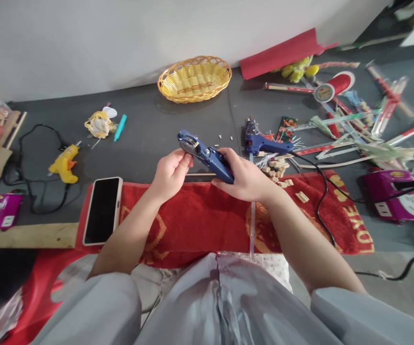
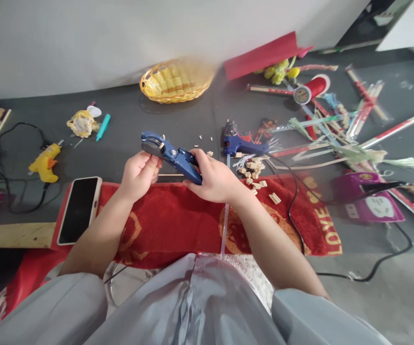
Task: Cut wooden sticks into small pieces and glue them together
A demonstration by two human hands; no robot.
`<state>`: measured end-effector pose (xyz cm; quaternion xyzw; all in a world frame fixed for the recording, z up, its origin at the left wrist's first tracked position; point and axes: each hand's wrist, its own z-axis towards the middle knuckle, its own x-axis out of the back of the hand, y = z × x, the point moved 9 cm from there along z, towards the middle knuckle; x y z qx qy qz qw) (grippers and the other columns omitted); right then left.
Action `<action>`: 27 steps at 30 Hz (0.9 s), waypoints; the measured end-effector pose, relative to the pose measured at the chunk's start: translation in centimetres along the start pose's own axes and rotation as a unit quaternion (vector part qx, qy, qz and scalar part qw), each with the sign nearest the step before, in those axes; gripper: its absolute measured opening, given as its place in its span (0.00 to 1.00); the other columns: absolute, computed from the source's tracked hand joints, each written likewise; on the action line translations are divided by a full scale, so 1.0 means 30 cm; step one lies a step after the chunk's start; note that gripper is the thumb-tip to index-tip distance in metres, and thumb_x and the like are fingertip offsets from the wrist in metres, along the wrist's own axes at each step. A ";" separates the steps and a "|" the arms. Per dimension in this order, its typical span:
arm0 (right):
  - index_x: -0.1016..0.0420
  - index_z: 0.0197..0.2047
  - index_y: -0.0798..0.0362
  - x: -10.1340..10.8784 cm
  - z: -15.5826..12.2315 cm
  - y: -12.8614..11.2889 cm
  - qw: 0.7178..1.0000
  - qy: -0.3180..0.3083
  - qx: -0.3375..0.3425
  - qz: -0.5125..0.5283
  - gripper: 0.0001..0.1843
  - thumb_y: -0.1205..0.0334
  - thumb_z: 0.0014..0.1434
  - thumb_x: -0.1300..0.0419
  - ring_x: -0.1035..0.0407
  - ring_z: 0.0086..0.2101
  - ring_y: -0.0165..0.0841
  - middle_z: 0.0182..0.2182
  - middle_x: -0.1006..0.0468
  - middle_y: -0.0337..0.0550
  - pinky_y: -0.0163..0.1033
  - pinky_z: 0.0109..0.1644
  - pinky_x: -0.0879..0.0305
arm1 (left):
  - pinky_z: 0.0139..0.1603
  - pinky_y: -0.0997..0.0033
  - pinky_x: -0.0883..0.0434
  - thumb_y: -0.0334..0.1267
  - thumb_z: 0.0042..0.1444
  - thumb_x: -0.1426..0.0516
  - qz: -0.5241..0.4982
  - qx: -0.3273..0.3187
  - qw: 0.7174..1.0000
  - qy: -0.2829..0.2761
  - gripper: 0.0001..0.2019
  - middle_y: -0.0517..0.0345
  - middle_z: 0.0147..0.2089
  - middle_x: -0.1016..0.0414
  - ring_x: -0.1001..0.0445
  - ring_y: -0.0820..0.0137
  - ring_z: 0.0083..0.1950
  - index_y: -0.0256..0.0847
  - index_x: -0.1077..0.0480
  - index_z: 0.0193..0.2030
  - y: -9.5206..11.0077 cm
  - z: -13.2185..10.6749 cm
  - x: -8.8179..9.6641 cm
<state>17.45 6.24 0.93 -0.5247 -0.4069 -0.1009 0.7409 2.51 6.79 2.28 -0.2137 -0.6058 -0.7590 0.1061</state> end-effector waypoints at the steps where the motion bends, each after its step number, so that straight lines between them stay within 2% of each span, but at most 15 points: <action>1: 0.42 0.56 0.56 0.003 -0.001 -0.002 1.000 0.001 0.005 -0.004 0.32 0.53 0.51 0.41 0.30 0.36 0.40 0.40 0.25 0.51 0.44 0.41 0.35 | 0.18 0.76 0.46 0.57 0.62 0.52 -0.049 0.022 0.998 -0.029 0.21 0.67 0.18 0.46 0.46 0.79 0.17 0.41 0.39 0.29 -0.011 0.001 -0.012; 4: 0.41 0.56 0.56 0.006 -0.003 -0.003 1.000 -0.007 0.011 -0.012 0.31 0.52 0.51 0.41 0.30 0.35 0.40 0.39 0.25 0.50 0.43 0.40 0.36 | 0.15 0.78 0.52 0.59 0.58 0.47 -0.177 0.083 0.975 -0.105 0.21 0.72 0.17 0.53 0.53 0.82 0.15 0.41 0.41 0.28 -0.030 -0.003 -0.047; 8: 0.40 0.55 0.55 0.004 -0.005 -0.007 1.000 -0.021 0.015 -0.005 0.29 0.51 0.52 0.41 0.30 0.35 0.40 0.38 0.25 0.49 0.42 0.39 0.36 | 0.14 0.80 0.53 0.58 0.56 0.44 -0.228 0.116 0.957 -0.138 0.22 0.73 0.16 0.55 0.56 0.84 0.15 0.41 0.40 0.28 -0.039 -0.006 -0.054; 13: 0.38 0.53 0.56 0.006 -0.006 -0.017 0.999 -0.020 0.027 0.003 0.27 0.51 0.54 0.42 0.30 0.34 0.38 0.39 0.25 0.50 0.40 0.38 0.37 | 0.14 0.80 0.52 0.57 0.55 0.43 -0.242 0.119 0.952 -0.147 0.21 0.73 0.16 0.54 0.55 0.84 0.15 0.40 0.40 0.28 -0.045 -0.007 -0.053; 18: 0.38 0.52 0.56 -0.004 -0.004 -0.013 0.999 -0.027 0.034 -0.003 0.25 0.52 0.54 0.44 0.31 0.33 0.37 0.37 0.25 0.49 0.39 0.36 0.38 | 0.14 0.80 0.53 0.58 0.56 0.44 -0.225 0.111 0.959 -0.135 0.22 0.73 0.16 0.54 0.55 0.84 0.15 0.40 0.40 0.28 -0.046 -0.004 -0.053; 27: 0.37 0.50 0.57 -0.016 -0.003 -0.006 0.999 -0.035 0.025 -0.016 0.23 0.53 0.55 0.45 0.32 0.30 0.36 0.34 0.26 0.48 0.39 0.35 0.40 | 0.14 0.81 0.53 0.57 0.57 0.44 -0.216 0.128 0.959 -0.133 0.21 0.73 0.16 0.55 0.56 0.84 0.15 0.41 0.41 0.28 -0.065 0.000 -0.057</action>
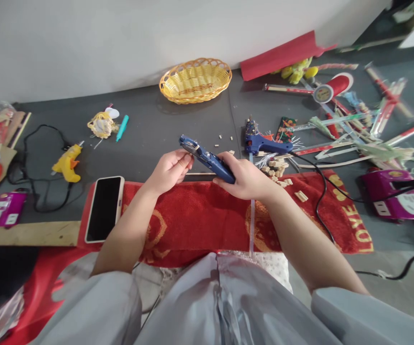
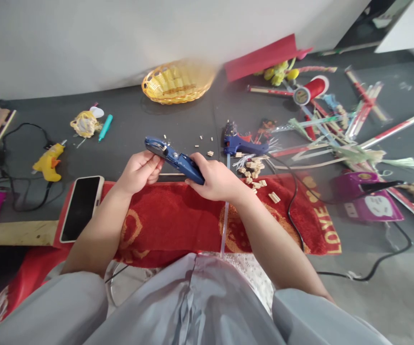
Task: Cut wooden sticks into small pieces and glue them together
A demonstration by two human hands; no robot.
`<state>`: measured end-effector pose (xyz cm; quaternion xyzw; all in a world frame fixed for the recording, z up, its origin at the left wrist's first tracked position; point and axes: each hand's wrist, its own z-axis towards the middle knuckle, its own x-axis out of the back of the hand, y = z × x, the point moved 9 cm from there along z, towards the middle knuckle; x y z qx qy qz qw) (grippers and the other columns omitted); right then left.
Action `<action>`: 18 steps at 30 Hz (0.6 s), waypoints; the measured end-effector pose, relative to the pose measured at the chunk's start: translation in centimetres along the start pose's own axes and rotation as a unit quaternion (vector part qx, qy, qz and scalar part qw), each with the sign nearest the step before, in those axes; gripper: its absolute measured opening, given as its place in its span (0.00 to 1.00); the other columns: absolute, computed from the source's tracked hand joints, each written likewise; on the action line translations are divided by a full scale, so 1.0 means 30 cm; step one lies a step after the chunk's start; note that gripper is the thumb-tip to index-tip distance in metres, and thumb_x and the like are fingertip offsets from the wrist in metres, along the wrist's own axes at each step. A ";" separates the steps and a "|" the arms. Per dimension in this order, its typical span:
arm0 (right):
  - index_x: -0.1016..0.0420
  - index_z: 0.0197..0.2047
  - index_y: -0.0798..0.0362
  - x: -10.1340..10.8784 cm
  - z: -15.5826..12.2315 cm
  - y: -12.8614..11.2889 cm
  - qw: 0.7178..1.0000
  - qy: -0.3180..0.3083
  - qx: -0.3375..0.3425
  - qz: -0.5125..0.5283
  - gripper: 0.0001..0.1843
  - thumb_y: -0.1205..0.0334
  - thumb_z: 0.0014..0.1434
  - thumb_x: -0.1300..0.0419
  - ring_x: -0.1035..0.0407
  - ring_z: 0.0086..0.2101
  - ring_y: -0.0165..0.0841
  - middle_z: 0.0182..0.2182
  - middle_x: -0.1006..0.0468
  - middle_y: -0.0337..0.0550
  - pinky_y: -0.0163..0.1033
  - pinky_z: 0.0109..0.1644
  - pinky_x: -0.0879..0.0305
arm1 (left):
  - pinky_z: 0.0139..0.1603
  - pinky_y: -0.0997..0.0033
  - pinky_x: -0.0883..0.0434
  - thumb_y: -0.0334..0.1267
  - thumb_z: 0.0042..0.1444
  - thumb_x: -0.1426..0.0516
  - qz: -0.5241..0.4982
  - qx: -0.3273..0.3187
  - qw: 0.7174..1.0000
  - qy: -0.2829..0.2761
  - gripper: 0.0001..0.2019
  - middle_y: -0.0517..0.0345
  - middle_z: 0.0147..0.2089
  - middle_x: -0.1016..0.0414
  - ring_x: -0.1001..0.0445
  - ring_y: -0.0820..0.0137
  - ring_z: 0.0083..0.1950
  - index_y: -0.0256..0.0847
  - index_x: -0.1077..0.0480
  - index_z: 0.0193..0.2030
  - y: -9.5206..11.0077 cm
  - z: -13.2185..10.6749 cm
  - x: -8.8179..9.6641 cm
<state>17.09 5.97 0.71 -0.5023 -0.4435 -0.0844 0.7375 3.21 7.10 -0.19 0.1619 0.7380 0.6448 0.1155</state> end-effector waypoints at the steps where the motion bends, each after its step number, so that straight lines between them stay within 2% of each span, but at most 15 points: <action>1: 0.37 0.50 0.56 0.000 0.000 0.000 1.000 0.002 0.001 -0.002 0.23 0.53 0.55 0.45 0.32 0.30 0.36 0.34 0.26 0.47 0.39 0.35 0.40 | 0.14 0.81 0.53 0.57 0.56 0.44 -0.005 0.001 1.000 -0.002 0.21 0.73 0.16 0.55 0.56 0.84 0.15 0.41 0.41 0.28 -0.002 0.001 -0.001; 8: 0.37 0.51 0.58 0.003 0.000 0.001 1.000 0.006 -0.002 -0.001 0.23 0.54 0.54 0.45 0.33 0.30 0.36 0.34 0.26 0.48 0.40 0.35 0.40 | 0.14 0.82 0.54 0.57 0.54 0.42 -0.043 0.016 0.999 -0.022 0.22 0.73 0.17 0.54 0.56 0.85 0.15 0.41 0.41 0.27 -0.006 0.002 -0.013; 18: 0.35 0.44 0.55 -0.008 0.009 0.015 0.996 -0.043 -0.036 0.074 0.19 0.50 0.54 0.42 0.36 0.28 0.32 0.29 0.30 0.40 0.38 0.34 0.41 | 0.14 0.81 0.54 0.56 0.57 0.45 0.001 0.043 0.999 0.004 0.20 0.73 0.17 0.56 0.58 0.84 0.15 0.42 0.42 0.28 -0.023 0.003 0.006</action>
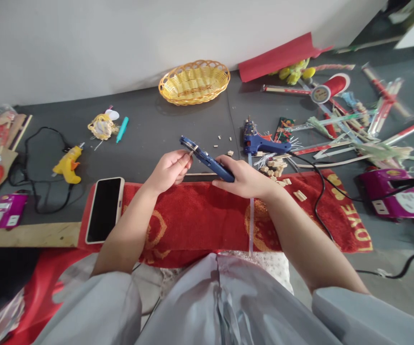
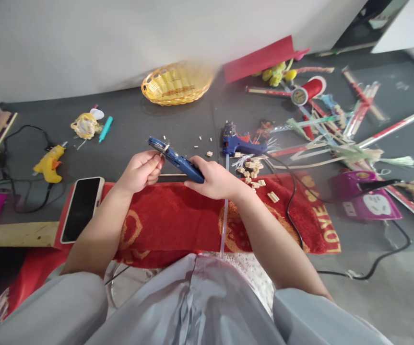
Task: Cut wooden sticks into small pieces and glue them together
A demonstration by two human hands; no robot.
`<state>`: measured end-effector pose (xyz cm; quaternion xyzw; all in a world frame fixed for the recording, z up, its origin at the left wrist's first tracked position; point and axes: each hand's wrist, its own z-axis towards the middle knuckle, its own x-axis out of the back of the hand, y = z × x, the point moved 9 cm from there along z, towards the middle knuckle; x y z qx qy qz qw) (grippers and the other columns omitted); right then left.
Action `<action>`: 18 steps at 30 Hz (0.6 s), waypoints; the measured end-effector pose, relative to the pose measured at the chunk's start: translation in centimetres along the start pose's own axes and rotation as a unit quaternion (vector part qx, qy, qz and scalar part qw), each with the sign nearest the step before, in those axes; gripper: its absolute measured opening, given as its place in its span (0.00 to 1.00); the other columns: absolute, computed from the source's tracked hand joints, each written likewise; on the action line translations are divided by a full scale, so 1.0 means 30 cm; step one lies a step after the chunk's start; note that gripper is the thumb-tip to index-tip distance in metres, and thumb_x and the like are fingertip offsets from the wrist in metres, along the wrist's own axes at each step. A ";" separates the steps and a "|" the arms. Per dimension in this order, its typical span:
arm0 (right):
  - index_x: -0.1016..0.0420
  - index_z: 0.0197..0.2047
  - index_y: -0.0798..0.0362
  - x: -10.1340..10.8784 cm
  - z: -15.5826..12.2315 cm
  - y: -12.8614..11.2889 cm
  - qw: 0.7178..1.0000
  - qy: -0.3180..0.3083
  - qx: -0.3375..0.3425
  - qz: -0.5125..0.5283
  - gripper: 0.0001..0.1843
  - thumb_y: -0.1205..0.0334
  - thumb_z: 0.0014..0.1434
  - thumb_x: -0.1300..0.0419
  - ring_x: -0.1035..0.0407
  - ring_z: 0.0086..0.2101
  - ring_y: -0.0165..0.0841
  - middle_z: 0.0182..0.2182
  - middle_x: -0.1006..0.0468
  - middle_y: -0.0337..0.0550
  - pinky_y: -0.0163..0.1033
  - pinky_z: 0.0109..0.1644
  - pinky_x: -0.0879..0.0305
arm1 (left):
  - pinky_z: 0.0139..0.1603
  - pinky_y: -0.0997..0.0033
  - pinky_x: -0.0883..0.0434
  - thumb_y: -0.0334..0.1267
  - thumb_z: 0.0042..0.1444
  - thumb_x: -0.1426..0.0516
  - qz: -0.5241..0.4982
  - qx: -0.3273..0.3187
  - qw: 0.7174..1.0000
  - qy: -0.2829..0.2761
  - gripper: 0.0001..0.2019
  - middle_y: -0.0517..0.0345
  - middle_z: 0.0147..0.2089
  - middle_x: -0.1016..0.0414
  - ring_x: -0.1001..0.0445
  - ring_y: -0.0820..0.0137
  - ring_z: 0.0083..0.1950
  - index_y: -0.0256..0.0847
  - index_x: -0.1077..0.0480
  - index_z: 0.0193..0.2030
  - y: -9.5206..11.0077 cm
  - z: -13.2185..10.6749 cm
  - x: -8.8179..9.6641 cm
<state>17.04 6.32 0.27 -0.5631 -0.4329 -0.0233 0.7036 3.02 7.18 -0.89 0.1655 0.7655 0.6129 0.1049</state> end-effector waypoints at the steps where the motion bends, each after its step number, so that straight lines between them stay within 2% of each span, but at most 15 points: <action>1: 0.35 0.43 0.55 -0.002 0.002 -0.001 1.000 -0.006 -0.001 0.013 0.19 0.50 0.54 0.43 0.37 0.28 0.31 0.29 0.30 0.39 0.37 0.34 0.41 | 0.14 0.81 0.54 0.56 0.56 0.45 -0.001 -0.002 1.000 0.001 0.20 0.73 0.17 0.56 0.57 0.84 0.15 0.42 0.42 0.28 0.001 -0.001 0.000; 5: 0.35 0.41 0.54 -0.004 0.006 -0.006 0.999 -0.015 -0.004 0.052 0.19 0.49 0.54 0.43 0.40 0.28 0.29 0.28 0.34 0.37 0.37 0.34 0.41 | 0.15 0.81 0.52 0.58 0.56 0.45 -0.005 -0.011 1.000 -0.002 0.21 0.73 0.17 0.53 0.56 0.84 0.16 0.42 0.43 0.28 0.005 -0.005 -0.007; 9: 0.35 0.43 0.55 -0.005 0.007 0.016 0.997 -0.011 -0.042 0.064 0.22 0.46 0.53 0.43 0.40 0.29 0.29 0.29 0.34 0.37 0.38 0.35 0.41 | 0.16 0.81 0.54 0.57 0.57 0.46 -0.003 0.005 1.000 0.005 0.20 0.73 0.18 0.56 0.58 0.83 0.16 0.42 0.42 0.29 -0.008 0.003 -0.004; 11: 0.35 0.44 0.54 0.002 0.007 0.033 0.995 0.007 -0.063 0.082 0.23 0.45 0.53 0.43 0.40 0.29 0.30 0.30 0.34 0.37 0.38 0.35 0.40 | 0.17 0.80 0.54 0.56 0.58 0.48 0.008 0.004 1.000 0.024 0.19 0.73 0.18 0.57 0.59 0.82 0.17 0.42 0.42 0.30 -0.012 0.012 0.014; 13: 0.35 0.45 0.53 0.014 0.006 0.052 0.991 0.033 -0.082 0.102 0.24 0.44 0.52 0.42 0.39 0.30 0.31 0.29 0.33 0.37 0.39 0.35 0.39 | 0.19 0.78 0.52 0.54 0.61 0.52 0.066 -0.012 0.995 0.072 0.17 0.72 0.19 0.57 0.57 0.80 0.17 0.42 0.41 0.30 -0.005 0.019 0.051; 15: 0.35 0.45 0.53 0.027 0.005 0.068 0.987 0.056 -0.100 0.114 0.25 0.43 0.52 0.42 0.37 0.30 0.32 0.30 0.31 0.38 0.40 0.36 0.38 | 0.23 0.75 0.47 0.49 0.63 0.54 0.206 -0.043 0.966 0.150 0.16 0.67 0.19 0.48 0.48 0.78 0.19 0.41 0.37 0.31 0.023 0.016 0.099; 18: 0.35 0.47 0.53 0.043 0.001 0.087 0.984 0.079 -0.128 0.096 0.27 0.43 0.50 0.41 0.33 0.34 0.35 0.35 0.27 0.43 0.43 0.40 0.36 | 0.31 0.71 0.43 0.42 0.63 0.53 0.448 -0.055 0.859 0.241 0.14 0.58 0.26 0.32 0.34 0.72 0.29 0.39 0.31 0.33 0.067 -0.002 0.134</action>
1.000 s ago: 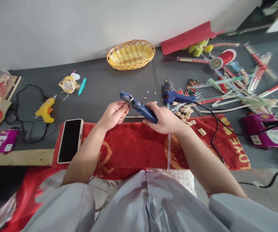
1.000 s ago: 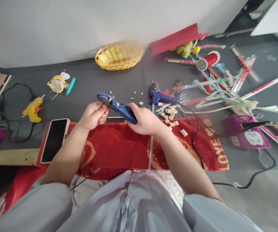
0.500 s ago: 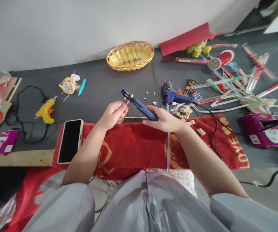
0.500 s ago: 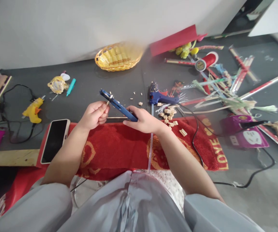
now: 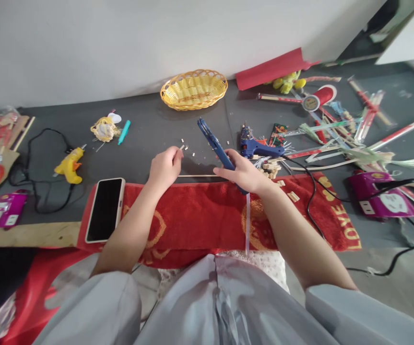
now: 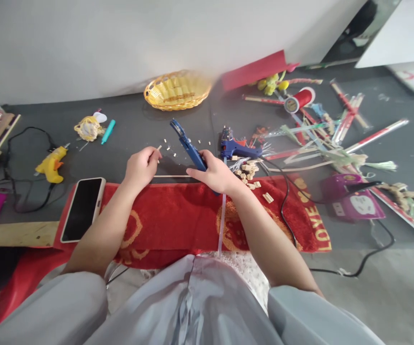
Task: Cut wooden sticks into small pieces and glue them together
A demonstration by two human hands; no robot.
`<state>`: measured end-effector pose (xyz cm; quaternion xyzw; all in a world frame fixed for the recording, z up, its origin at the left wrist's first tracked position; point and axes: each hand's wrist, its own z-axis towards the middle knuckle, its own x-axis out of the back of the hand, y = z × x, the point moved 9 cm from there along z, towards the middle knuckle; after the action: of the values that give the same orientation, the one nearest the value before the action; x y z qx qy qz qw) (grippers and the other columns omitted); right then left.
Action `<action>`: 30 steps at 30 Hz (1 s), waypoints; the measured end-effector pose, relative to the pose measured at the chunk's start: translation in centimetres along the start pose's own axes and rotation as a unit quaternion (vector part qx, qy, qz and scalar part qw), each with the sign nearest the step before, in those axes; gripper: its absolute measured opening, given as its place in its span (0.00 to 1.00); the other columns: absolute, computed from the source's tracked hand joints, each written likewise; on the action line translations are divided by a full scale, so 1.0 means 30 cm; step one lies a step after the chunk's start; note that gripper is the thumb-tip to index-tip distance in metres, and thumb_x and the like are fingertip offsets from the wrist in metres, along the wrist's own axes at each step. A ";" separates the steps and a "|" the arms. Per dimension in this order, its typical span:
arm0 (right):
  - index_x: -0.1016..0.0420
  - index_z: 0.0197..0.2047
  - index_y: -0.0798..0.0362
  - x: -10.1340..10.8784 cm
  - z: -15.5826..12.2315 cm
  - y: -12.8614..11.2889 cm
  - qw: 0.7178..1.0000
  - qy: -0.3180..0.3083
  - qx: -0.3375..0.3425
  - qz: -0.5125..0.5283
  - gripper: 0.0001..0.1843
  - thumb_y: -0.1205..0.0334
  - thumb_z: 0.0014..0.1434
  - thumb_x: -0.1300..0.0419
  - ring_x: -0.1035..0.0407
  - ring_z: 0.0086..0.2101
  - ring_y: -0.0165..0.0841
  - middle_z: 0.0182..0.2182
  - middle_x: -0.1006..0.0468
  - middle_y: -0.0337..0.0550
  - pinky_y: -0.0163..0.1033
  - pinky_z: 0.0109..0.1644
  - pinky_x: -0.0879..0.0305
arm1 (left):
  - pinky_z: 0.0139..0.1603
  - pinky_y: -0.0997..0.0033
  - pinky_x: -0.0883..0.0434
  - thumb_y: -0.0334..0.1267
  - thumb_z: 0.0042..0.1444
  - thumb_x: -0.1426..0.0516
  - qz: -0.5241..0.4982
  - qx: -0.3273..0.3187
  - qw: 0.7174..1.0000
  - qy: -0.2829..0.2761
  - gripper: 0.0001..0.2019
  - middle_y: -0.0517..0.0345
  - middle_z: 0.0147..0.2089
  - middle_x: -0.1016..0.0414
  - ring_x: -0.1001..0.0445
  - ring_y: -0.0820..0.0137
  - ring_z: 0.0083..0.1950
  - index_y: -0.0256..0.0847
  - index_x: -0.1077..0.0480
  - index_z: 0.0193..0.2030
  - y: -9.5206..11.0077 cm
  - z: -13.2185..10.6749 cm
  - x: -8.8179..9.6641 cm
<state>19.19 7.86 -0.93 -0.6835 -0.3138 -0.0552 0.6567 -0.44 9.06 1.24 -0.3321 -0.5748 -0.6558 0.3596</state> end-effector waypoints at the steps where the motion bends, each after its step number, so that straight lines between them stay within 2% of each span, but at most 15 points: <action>1: 0.35 0.48 0.53 0.007 0.000 0.003 1.000 0.010 -0.007 -0.017 0.27 0.44 0.50 0.41 0.32 0.35 0.37 0.37 0.26 0.44 0.44 0.42 0.36 | 0.32 0.70 0.42 0.42 0.64 0.53 0.068 -0.006 0.998 0.013 0.14 0.55 0.29 0.28 0.31 0.70 0.32 0.39 0.30 0.35 0.003 -0.001 0.007; 3: 0.35 0.49 0.52 0.025 -0.003 0.005 0.997 0.037 -0.015 -0.061 0.29 0.44 0.49 0.40 0.30 0.36 0.40 0.38 0.25 0.46 0.46 0.43 0.35 | 0.33 0.68 0.42 0.42 0.65 0.55 0.160 -0.015 0.987 0.016 0.16 0.50 0.36 0.24 0.27 0.66 0.37 0.39 0.28 0.38 0.009 -0.005 0.009; 5: 0.35 0.50 0.52 0.044 -0.010 -0.002 0.992 0.069 -0.012 -0.106 0.29 0.43 0.49 0.40 0.29 0.37 0.43 0.38 0.24 0.47 0.48 0.43 0.35 | 0.34 0.67 0.41 0.42 0.65 0.56 0.210 -0.023 0.977 0.009 0.16 0.48 0.41 0.23 0.26 0.63 0.40 0.39 0.28 0.41 0.013 -0.007 0.005; 9: 0.36 0.54 0.53 0.063 -0.024 -0.020 0.979 0.100 -0.008 -0.178 0.31 0.44 0.51 0.41 0.27 0.40 0.48 0.41 0.22 0.52 0.49 0.43 0.34 | 0.35 0.67 0.39 0.42 0.65 0.56 0.255 -0.047 0.966 -0.007 0.17 0.47 0.42 0.23 0.25 0.62 0.42 0.39 0.27 0.42 0.016 -0.006 -0.008; 13: 0.37 0.56 0.55 0.065 -0.029 -0.032 0.974 0.089 -0.027 -0.208 0.33 0.44 0.53 0.42 0.26 0.43 0.50 0.44 0.22 0.56 0.50 0.46 0.33 | 0.40 0.67 0.36 0.40 0.65 0.56 0.246 -0.103 0.963 -0.028 0.17 0.48 0.41 0.25 0.26 0.63 0.44 0.38 0.27 0.41 0.034 -0.009 -0.040; 18: 0.35 0.56 0.55 0.068 -0.033 -0.061 0.967 0.080 -0.040 -0.236 0.32 0.43 0.54 0.42 0.27 0.45 0.50 0.46 0.22 0.57 0.50 0.48 0.34 | 0.43 0.67 0.34 0.40 0.66 0.56 0.216 -0.126 0.966 -0.063 0.18 0.47 0.43 0.25 0.28 0.64 0.45 0.37 0.27 0.41 0.041 -0.021 -0.079; 23: 0.34 0.55 0.56 0.070 -0.030 -0.098 0.950 0.085 -0.040 -0.296 0.33 0.42 0.54 0.42 0.26 0.44 0.50 0.46 0.22 0.58 0.48 0.46 0.33 | 0.46 0.66 0.33 0.39 0.66 0.56 0.192 -0.146 0.969 -0.054 0.18 0.46 0.43 0.25 0.27 0.63 0.46 0.35 0.27 0.42 0.052 -0.031 -0.086; 26: 0.35 0.56 0.57 0.072 -0.001 -0.115 0.934 0.091 -0.050 -0.342 0.34 0.41 0.54 0.43 0.26 0.44 0.51 0.45 0.22 0.60 0.49 0.46 0.34 | 0.45 0.64 0.33 0.38 0.65 0.57 0.179 -0.146 0.971 -0.060 0.18 0.44 0.43 0.24 0.26 0.62 0.46 0.34 0.27 0.43 0.053 -0.033 -0.089; 30: 0.36 0.56 0.60 0.055 0.092 -0.138 0.907 0.084 -0.046 -0.409 0.36 0.39 0.55 0.44 0.27 0.46 0.53 0.46 0.23 0.64 0.50 0.48 0.34 | 0.46 0.63 0.31 0.37 0.65 0.57 0.163 -0.152 0.973 -0.057 0.18 0.43 0.45 0.23 0.25 0.61 0.48 0.33 0.27 0.44 0.062 -0.038 -0.085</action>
<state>17.49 10.78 3.08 -0.5173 -0.5063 -0.3907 0.5687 2.45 7.99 -0.09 -0.5087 -0.4258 -0.6483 0.3736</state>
